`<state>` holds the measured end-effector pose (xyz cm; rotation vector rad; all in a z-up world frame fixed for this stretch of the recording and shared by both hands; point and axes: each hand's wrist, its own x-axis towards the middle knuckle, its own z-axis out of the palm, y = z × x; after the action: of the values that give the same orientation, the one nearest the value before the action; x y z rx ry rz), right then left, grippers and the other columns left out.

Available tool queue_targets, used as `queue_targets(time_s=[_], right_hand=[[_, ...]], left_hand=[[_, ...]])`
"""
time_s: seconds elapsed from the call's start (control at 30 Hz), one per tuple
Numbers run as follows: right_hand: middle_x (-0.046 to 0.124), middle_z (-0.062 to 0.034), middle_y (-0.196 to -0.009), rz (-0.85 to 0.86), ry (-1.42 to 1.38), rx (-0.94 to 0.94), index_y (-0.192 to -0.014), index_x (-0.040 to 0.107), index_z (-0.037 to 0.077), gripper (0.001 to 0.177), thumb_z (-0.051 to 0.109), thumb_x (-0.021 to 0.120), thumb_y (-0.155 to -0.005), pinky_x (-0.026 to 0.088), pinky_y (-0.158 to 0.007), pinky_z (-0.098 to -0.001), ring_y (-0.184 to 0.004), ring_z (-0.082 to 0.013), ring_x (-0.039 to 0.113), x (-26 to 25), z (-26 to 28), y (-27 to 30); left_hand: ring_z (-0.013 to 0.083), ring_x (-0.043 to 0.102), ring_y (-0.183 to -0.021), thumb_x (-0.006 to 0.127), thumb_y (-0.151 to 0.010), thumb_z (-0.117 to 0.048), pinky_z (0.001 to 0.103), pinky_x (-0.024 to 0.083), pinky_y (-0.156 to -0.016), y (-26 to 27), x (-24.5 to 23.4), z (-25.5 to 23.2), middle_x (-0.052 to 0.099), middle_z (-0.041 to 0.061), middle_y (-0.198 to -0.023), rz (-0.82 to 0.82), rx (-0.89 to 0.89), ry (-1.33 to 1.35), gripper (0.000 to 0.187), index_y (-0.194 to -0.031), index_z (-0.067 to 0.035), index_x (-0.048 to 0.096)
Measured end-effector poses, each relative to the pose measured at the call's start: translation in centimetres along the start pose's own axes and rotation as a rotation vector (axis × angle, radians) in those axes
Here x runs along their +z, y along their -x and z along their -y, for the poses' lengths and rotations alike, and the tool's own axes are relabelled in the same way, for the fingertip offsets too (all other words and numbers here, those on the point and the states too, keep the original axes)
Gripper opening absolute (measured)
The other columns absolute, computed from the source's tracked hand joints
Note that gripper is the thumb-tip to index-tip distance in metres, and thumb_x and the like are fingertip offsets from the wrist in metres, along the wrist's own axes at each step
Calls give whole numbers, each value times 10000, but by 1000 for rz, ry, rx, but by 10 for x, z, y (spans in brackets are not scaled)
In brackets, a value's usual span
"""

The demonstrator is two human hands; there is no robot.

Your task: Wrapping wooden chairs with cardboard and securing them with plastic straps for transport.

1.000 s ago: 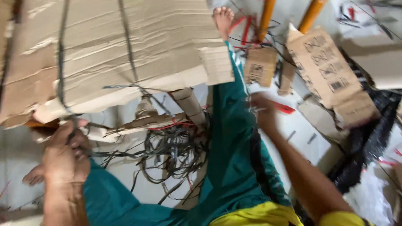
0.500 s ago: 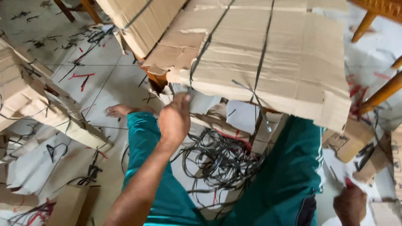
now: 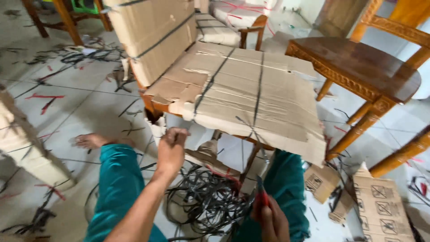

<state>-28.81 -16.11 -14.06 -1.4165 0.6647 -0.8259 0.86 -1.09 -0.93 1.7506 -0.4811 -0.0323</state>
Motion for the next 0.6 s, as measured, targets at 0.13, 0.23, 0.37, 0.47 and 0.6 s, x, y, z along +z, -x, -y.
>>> queue_targets(time_s=[0.13,0.23,0.37,0.47,0.6], right_hand=[[639,-41,-758,387,179,-315,-1119,667,22,334,239,424,-1047,452,-574,-279,-623,-128,521,82,92,-17],[660,-45,-847,424,246,-378,-1249,617,15,335,177,414,-1039,479,-593,-269,-644,-118,559,122,99,-46],[745,-176,-853,449,307,-480,-1338,627,32,366,173,417,-1074,596,-667,-419,-701,-274,716,153,81,-81],[734,-226,-992,478,337,-408,-1414,594,24,403,172,428,-1077,609,-682,-450,-796,-267,744,165,77,-92],[722,-200,-843,475,356,-472,-1359,622,7,369,154,440,-1074,583,-678,-458,-724,-309,708,169,72,-101]], left_hand=[[167,604,-840,556,-954,-146,304,493,-780,3,-4,12,737,21,-974,47,19,151,188,-906,-66,720],[140,537,-717,546,-986,-115,291,460,-662,6,-10,-5,671,14,-878,78,-14,144,197,-907,-76,722],[178,554,-725,492,-1014,-157,337,456,-640,12,-13,-13,662,115,-791,113,-111,204,291,-912,-72,751],[153,573,-714,497,-1015,-202,333,476,-661,7,-10,-8,662,80,-755,100,-116,196,289,-900,-102,743],[259,639,-783,512,-1010,-243,406,503,-725,10,-10,-7,689,149,-793,93,-96,119,292,-893,-102,739]])
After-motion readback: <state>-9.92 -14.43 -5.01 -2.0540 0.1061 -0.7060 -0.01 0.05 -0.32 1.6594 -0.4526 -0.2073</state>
